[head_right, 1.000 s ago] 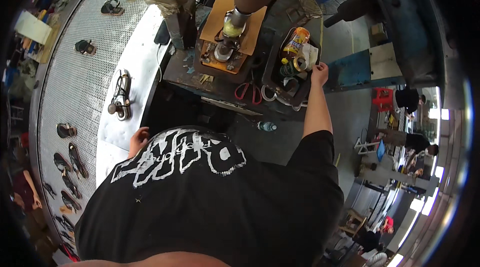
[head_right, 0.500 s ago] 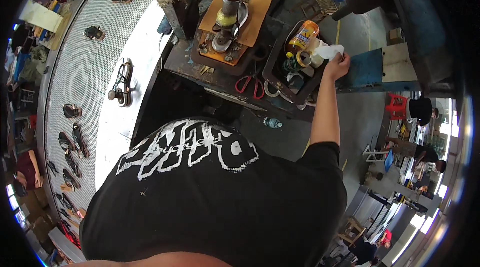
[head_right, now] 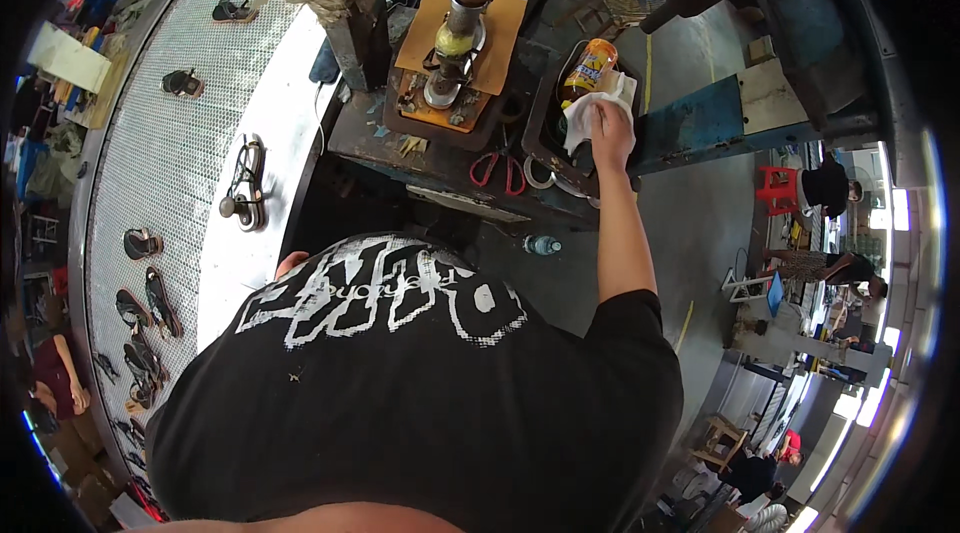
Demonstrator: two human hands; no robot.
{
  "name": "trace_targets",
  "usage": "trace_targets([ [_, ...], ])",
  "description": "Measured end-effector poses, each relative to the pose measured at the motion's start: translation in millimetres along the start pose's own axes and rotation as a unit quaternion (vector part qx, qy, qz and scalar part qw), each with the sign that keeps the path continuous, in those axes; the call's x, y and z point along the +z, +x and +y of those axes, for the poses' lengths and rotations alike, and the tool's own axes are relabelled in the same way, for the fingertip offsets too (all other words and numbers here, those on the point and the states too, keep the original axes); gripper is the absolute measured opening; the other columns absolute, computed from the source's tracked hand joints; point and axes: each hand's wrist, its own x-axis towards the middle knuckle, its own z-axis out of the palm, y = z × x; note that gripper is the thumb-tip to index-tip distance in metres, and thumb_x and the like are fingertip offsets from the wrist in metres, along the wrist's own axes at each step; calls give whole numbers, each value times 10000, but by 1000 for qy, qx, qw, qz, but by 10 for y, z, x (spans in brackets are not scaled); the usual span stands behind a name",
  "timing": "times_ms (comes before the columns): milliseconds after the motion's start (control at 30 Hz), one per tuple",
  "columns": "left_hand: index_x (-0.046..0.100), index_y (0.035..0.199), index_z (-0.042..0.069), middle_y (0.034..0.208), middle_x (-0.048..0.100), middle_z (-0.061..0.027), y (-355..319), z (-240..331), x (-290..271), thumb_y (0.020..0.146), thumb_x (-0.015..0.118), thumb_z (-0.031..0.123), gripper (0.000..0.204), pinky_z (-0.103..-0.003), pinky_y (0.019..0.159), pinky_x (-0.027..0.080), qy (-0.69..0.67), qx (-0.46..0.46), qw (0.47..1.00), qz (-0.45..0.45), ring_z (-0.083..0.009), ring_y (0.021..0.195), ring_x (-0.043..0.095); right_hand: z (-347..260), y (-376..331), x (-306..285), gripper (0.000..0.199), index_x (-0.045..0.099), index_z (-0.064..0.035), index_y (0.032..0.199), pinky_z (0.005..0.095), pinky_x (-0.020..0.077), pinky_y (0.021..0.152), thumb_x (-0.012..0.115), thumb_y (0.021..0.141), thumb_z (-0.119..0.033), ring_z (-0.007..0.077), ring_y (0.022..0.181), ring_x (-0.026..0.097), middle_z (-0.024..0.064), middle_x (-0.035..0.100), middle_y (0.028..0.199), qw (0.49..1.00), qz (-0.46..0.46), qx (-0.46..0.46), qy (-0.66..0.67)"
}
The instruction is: The person repeatedly picks up sandals from a conveyor belt, fits them onto shoe lasts, presses them with a shoemaking machine, and removes them.
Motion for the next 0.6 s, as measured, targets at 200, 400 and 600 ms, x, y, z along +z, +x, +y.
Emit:
trace_targets([
  [200, 599, 1149, 45, 942, 680, -115, -149, -8, 77, 798, 685, 233, 408, -322, 761, 493, -3, -117, 993, -31, -215, 887, 650, -127, 152, 52, 410, 636, -100, 1069, 356, 449, 883, 759, 709, -254, 248, 1003, 570, 68, 591, 1071, 974, -41, -4, -223],
  [400, 600, 1149, 46, 944, 680, -117, -298, 25, 117, 799, 685, 237, 407, -323, 765, 493, -13, -135, 990, -25, -215, 890, 650, -66, 18, 171, 460, 654, -234, 1149, 377, 454, 920, 765, 710, -307, 286, 1104, 529, 48, 538, 1200, 971, 55, -42, -230],
  [600, 601, 1148, 47, 946, 679, -118, -448, 119, 79, 800, 685, 241, 407, -323, 768, 492, -12, -157, 987, -6, -216, 893, 649, 27, -45, 364, 443, 631, -198, 1130, 397, 502, 858, 766, 714, -268, 296, 1051, 574, 85, 534, 1160, 987, 99, 13, -123],
])
